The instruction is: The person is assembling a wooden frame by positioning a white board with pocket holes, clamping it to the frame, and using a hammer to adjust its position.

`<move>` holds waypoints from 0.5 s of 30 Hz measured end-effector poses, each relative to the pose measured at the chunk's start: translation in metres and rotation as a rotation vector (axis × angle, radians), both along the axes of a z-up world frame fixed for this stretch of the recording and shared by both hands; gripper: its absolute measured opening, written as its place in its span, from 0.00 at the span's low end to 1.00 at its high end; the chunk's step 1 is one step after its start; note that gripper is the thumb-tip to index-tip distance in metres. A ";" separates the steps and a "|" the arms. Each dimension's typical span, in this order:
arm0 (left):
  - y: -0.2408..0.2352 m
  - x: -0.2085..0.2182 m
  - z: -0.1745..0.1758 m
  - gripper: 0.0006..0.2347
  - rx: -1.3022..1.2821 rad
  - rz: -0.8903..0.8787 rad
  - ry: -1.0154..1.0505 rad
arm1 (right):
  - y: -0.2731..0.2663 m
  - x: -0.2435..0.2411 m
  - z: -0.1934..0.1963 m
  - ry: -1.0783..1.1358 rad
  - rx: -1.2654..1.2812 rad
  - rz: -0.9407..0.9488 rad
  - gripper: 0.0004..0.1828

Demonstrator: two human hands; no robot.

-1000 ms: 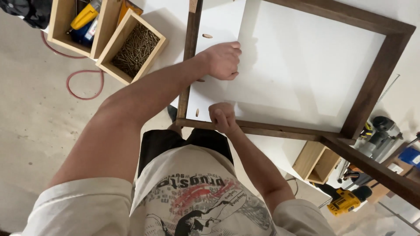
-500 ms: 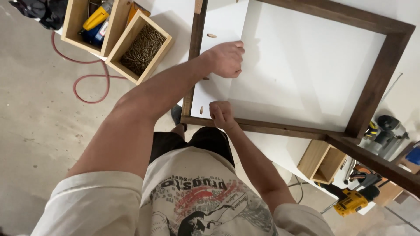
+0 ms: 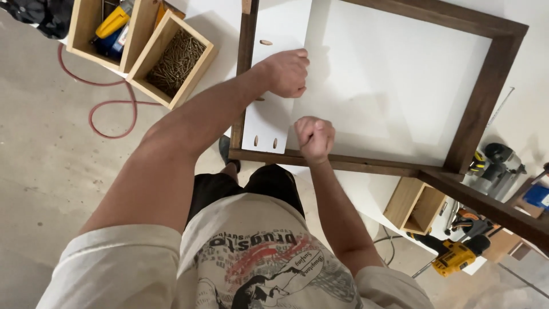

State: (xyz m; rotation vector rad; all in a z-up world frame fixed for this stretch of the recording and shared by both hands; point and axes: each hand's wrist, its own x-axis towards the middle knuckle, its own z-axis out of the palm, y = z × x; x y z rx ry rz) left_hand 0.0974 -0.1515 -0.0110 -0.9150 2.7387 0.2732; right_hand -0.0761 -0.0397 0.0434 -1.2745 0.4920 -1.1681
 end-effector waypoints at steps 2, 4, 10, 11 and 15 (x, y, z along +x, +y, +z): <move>0.005 0.003 -0.002 0.26 0.000 0.016 0.056 | -0.007 -0.006 -0.021 -0.043 0.259 -0.156 0.32; 0.012 0.011 -0.014 0.26 -0.019 0.031 0.103 | -0.026 -0.009 -0.028 -0.100 0.500 -0.311 0.31; 0.070 0.048 -0.013 0.28 -0.401 0.351 0.695 | -0.121 -0.021 -0.077 0.032 0.837 -0.800 0.25; 0.075 0.045 -0.017 0.33 -0.429 0.703 0.690 | -0.143 -0.020 -0.081 0.007 0.800 -0.897 0.24; 0.088 0.024 0.019 0.49 0.033 1.673 0.821 | -0.209 0.012 -0.082 0.083 0.716 -1.052 0.24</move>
